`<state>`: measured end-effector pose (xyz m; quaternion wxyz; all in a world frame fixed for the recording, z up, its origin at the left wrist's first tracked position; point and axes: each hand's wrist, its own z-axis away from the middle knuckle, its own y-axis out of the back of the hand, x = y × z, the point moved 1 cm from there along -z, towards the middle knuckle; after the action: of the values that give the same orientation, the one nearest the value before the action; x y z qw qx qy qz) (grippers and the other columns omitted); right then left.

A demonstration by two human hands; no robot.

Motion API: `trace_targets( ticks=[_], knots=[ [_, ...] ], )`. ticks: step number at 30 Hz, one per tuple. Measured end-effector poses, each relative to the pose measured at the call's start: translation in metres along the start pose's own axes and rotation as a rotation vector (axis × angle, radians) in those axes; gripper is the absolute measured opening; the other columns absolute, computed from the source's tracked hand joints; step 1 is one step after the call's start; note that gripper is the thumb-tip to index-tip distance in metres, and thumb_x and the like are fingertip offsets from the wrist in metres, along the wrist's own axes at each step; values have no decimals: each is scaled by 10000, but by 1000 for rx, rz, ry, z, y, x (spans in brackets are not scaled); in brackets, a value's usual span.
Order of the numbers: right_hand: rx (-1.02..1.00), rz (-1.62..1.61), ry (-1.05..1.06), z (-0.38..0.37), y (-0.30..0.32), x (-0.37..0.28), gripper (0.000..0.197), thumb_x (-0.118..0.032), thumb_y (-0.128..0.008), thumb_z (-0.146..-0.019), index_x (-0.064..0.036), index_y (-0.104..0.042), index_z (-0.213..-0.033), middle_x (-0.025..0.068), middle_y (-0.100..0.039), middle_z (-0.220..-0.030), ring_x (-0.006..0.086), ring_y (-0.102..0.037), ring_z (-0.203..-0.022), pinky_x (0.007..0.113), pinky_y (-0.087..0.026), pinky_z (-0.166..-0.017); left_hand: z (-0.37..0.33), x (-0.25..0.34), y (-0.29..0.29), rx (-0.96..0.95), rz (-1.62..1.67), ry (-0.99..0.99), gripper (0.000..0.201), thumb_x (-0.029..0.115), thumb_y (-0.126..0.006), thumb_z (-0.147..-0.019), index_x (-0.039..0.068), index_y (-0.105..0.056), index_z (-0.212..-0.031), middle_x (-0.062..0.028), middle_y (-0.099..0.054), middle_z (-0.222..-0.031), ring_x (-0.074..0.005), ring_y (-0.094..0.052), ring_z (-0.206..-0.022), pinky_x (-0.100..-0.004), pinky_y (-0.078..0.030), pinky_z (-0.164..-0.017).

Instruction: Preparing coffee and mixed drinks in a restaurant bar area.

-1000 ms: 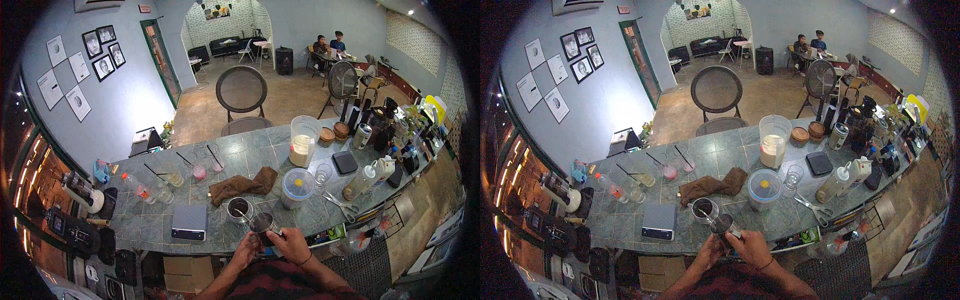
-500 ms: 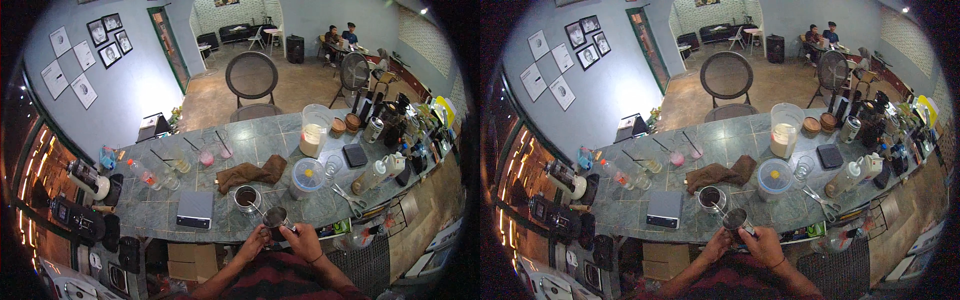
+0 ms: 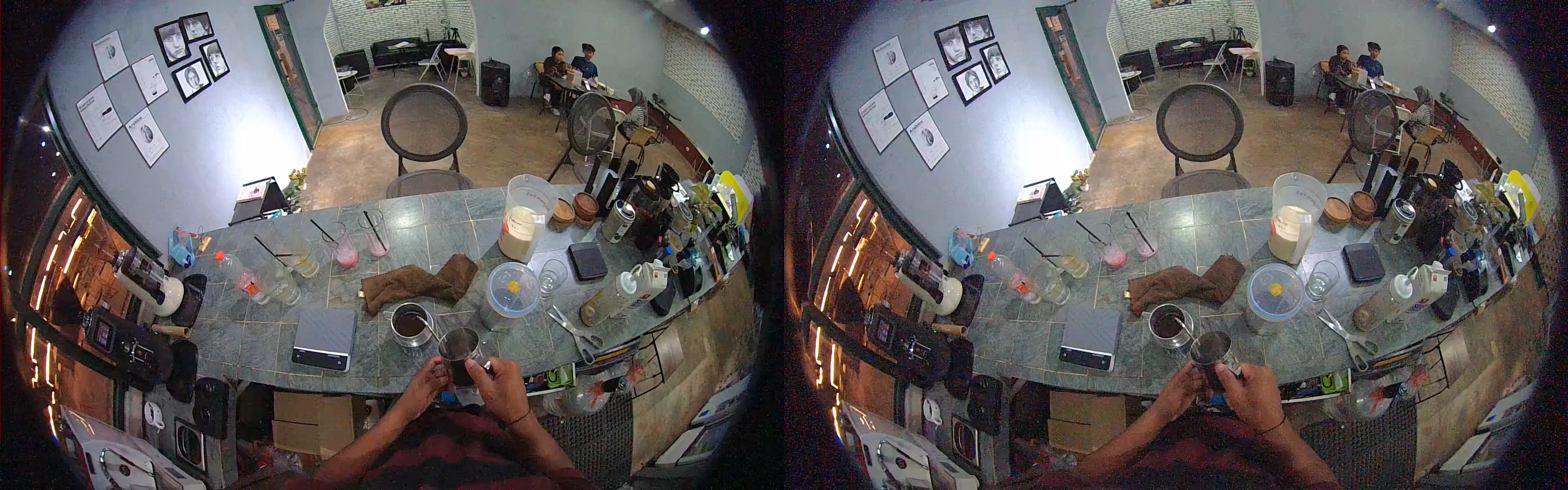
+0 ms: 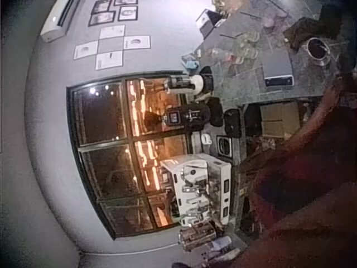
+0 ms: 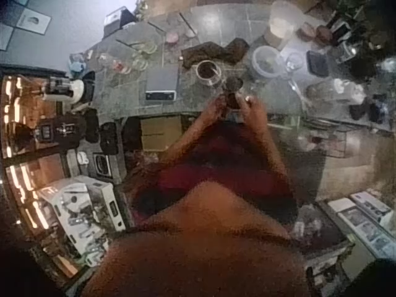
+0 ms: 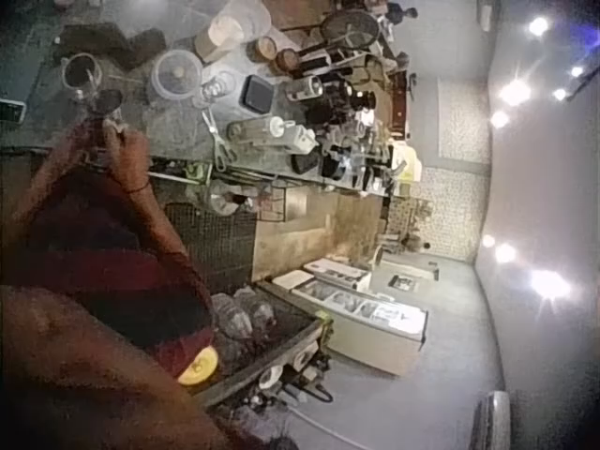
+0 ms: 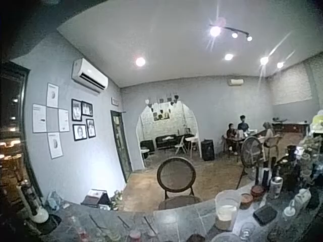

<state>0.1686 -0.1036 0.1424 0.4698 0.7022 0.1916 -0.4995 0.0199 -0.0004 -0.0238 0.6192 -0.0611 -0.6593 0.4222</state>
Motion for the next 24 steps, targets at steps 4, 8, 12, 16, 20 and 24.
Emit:
trace_targets(
  ticks=[4, 8, 12, 16, 20, 24],
  knots=[
    [14, -78, -1, -6, -1, -3, 449, -258, -652, -916, 69, -523, -636, 95, -432, -483, 77, -397, -507, 343, -329, -442, -4, 13, -12, -7, 85, 11, 412, 115, -521, -984, 63, -366, -1362, -104, -574, -1198, -216, -579, -1066, -364, -472, -909],
    [-14, -51, 4, -7, -3, -1, 431, -259, -654, -916, 71, -552, -658, 84, -450, -490, 80, -405, -507, 332, -336, -449, 2, 19, -15, 105, 43, -30, 409, 110, -512, -985, 62, -364, -1363, -115, -568, -1208, -220, -581, -1066, -365, -473, -911],
    [-49, -33, 3, -3, -6, 8, 396, -246, -654, -919, 64, -584, -683, 75, -477, -502, 74, -433, -522, 319, -350, -464, 10, 10, 3, 21, 93, -3, 423, 100, -507, -978, 66, -355, -1372, -125, -563, -1203, -224, -584, -1051, -367, -469, -914],
    [-51, -64, -19, 3, -6, 13, 386, -240, -658, -917, 58, -590, -681, 75, -488, -505, 74, -442, -525, 322, -355, -468, 15, -1, 2, 44, 72, 12, 434, 105, -506, -978, 61, -344, -1378, -120, -563, -1179, -219, -584, -1025, -359, -464, -903],
    [-41, -36, -58, 5, 1, 11, 382, -237, -658, -916, 49, -585, -673, 54, -495, -508, 72, -427, -523, 328, -343, -462, 11, -1, -5, 14, 40, -3, 443, 113, -499, -980, 49, -333, -1386, -122, -564, -1160, -214, -577, -1014, -357, -455, -900],
    [-27, -77, -23, 8, 4, 2, 392, -236, -659, -914, 51, -568, -662, 48, -483, -507, 72, -409, -524, 332, -333, -458, 8, -5, -1, -13, 209, 19, 434, 138, -484, -987, 55, -341, -1387, -125, -559, -1180, -227, -570, -1034, -385, -452, -906]
  ],
)
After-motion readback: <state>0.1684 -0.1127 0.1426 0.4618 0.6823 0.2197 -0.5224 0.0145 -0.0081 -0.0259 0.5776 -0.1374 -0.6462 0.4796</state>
